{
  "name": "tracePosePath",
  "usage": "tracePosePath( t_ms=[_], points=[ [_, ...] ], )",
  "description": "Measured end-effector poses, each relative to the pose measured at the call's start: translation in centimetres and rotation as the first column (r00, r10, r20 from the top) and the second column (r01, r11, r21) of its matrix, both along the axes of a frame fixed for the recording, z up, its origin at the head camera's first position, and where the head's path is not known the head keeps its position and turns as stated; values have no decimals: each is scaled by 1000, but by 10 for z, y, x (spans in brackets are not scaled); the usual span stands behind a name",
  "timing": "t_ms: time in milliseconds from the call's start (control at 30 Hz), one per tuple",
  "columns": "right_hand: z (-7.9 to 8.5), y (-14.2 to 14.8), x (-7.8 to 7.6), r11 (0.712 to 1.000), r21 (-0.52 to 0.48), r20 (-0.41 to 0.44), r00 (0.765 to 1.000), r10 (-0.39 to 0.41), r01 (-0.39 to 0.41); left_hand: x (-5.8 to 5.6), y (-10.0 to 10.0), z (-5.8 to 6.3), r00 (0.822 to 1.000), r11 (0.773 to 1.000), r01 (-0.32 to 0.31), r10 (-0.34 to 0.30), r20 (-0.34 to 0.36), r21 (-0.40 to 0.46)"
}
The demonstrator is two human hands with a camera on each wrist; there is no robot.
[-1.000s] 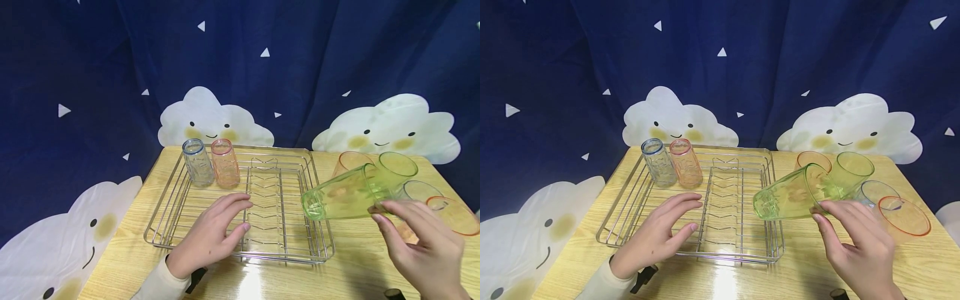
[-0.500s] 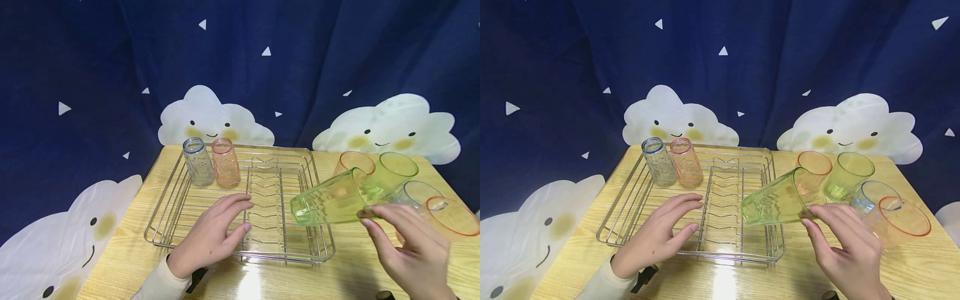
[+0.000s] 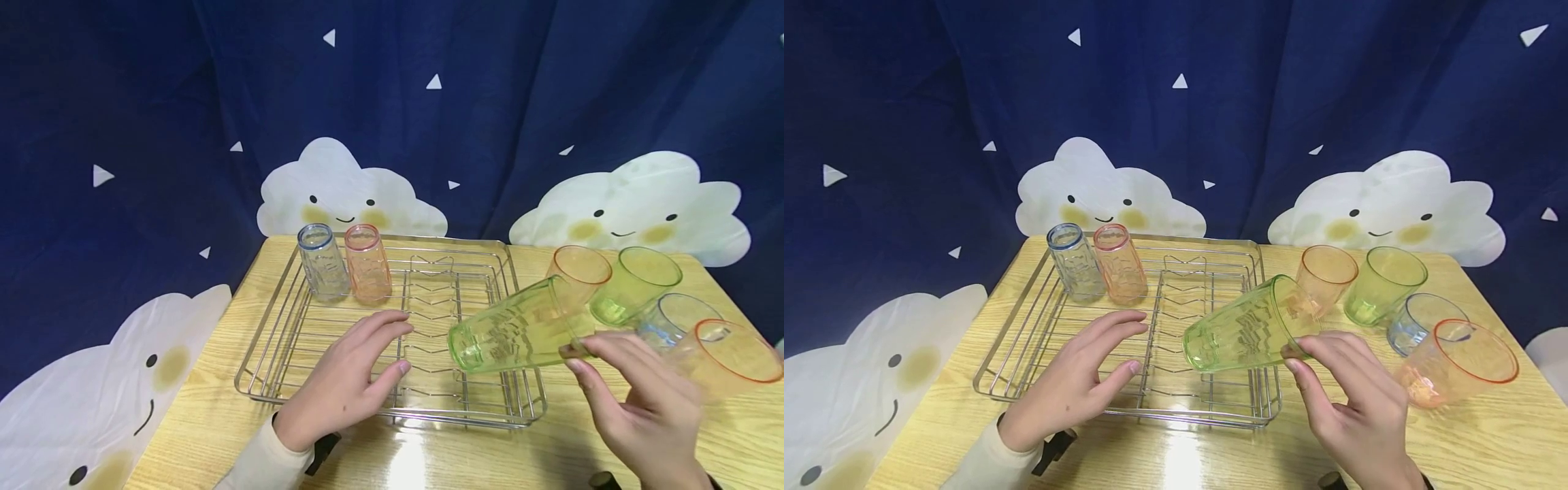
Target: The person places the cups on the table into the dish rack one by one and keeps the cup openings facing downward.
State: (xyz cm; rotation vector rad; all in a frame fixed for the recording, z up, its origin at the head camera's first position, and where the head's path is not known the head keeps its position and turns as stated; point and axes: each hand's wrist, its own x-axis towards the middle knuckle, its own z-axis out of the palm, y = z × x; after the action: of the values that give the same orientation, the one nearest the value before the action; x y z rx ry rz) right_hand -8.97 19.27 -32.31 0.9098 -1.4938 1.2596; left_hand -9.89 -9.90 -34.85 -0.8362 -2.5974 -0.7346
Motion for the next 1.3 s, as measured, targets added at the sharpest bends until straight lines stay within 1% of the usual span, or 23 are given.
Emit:
tracePosePath(
  t_ms=[233, 433, 567, 733, 833, 1033, 1300],
  points=[
    [-4, -7, -2, 998, -7, 11, 998, 68, -68, 0, 0, 1, 1000, 1000, -1, 1, 0, -6],
    [-4, -16, -2, 987, -44, 10, 988, 152, -152, 0, 3, 1, 999, 1000, 1, 0, 37, -23],
    [-4, -21, 0, 988, -45, 33, 988, 152, -150, 1, 4, 0, 998, 1000, 6, -4, 59, -28],
    [-4, -25, 3, 993, -46, 60, 992, 109, -106, 0, 5, -1, 997, 999, 23, -20, 75, -33],
    [-5, -27, 3, 990, -67, 59, 990, 124, -120, -1, 7, -1, 996, 999, 37, -34, 80, -31],
    [-5, -32, 1, 967, -116, 14, 973, 230, -227, -1, 8, 0, 995, 998, 46, -43, 94, -35],
    [-5, -36, -1, 938, -160, -34, 952, 305, -307, 0, 7, 0, 991, 998, 43, -37, 128, -38]
  ],
)
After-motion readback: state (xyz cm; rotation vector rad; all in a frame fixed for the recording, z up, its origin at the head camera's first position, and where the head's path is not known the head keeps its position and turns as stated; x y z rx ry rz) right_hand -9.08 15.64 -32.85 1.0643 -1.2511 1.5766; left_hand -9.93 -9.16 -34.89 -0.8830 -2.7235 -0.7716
